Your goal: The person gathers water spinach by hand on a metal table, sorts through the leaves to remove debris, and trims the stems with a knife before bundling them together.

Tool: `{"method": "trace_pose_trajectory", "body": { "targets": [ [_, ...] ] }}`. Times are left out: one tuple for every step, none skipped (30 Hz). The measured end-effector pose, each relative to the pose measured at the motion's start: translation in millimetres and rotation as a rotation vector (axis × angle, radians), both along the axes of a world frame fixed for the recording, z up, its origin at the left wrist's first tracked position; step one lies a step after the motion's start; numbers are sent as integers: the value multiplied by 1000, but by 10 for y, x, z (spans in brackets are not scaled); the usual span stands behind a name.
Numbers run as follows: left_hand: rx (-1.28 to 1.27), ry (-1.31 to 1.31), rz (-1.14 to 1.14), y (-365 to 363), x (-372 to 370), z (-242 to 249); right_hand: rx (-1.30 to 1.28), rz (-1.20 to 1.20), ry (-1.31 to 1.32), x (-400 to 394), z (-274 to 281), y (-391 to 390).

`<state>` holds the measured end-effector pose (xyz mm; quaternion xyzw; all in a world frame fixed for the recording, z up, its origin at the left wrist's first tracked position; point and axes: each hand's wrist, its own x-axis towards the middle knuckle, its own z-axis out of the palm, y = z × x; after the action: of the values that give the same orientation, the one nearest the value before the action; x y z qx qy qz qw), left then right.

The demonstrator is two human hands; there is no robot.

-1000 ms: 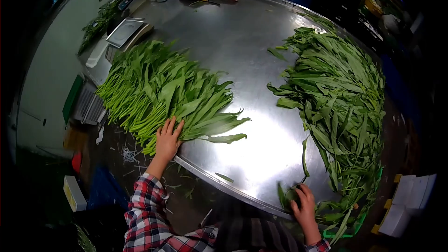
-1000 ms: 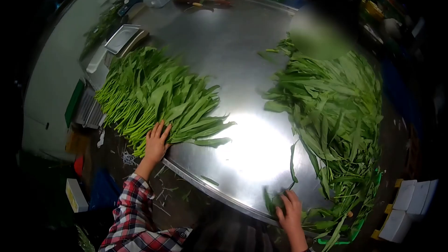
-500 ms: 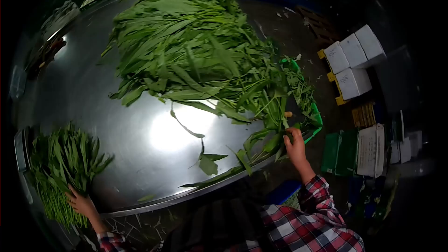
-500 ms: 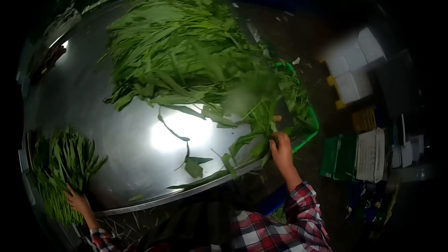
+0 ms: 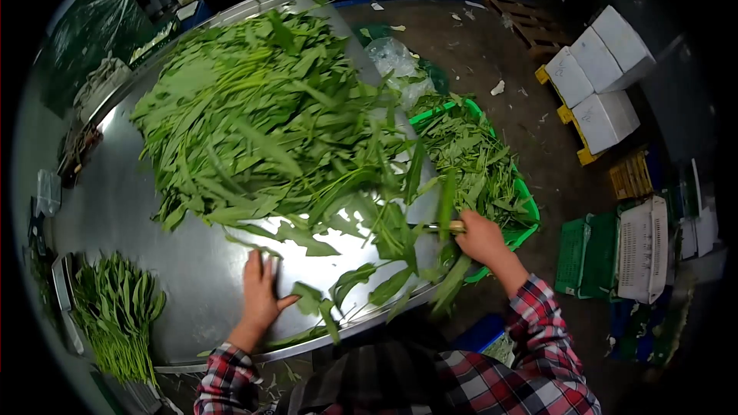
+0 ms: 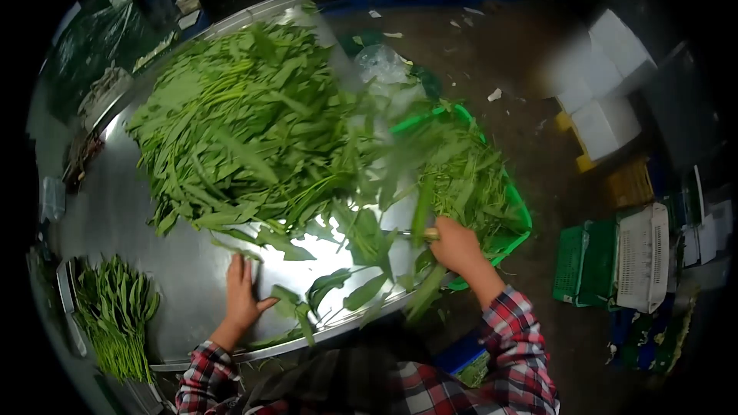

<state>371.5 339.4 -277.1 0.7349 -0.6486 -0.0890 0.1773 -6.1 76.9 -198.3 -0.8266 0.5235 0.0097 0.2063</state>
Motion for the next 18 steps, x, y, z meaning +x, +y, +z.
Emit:
{"method": "trace_pose_trajectory", "body": {
  "targets": [
    [-42,31,-24,-294,-165,-46,17,-94,-25,-203,64,-5],
    [-56,34,-40,-626,-410,-56,31,-190,-53,-407,128,-10],
    [-69,37,-56,-957,-656,-66,47,-248,-104,-632,141,3],
    [-64,24,-59,-1290,-897,-41,60,-306,-157,-856,155,15],
    [-59,12,-62,-1625,-1137,-17,77,-367,-204,-1080,145,53],
    [-67,26,-119,-1938,-1338,-41,124,-446,-237,-1255,123,72],
    [-73,40,-177,-2256,-1540,-53,167,-527,-270,-1430,99,88],
    [-95,67,-265,-2510,-1758,-44,245,-626,-287,-1600,83,119],
    [-112,95,-354,-2768,-1979,-20,218,-666,-321,-1763,46,150],
    [-85,208,-406,-2880,-2131,61,188,-707,-357,-1916,-18,161],
    [-52,322,-456,-2990,-2284,144,155,-742,-395,-2053,-83,169],
    [26,530,-475,-3025,-2338,184,148,-785,-428,-2176,-156,179],
    [105,629,-480,-2935,-2290,350,141,-820,-466,-2261,-262,172],
    [91,576,-503,-2729,-2166,454,137,-849,-505,-2340,-302,143],
    [75,523,-525,-2524,-2043,559,71,-815,-515,-2341,-316,130],
    [95,369,-574,-2135,-1782,510,66,-839,-569,-2333,-342,110],
    [107,213,-626,-1746,-1522,461,60,-861,-623,-2318,-371,73],
    [110,63,-680,-1358,-1261,411,52,-885,-678,-2293,-403,35]
  ]
}}
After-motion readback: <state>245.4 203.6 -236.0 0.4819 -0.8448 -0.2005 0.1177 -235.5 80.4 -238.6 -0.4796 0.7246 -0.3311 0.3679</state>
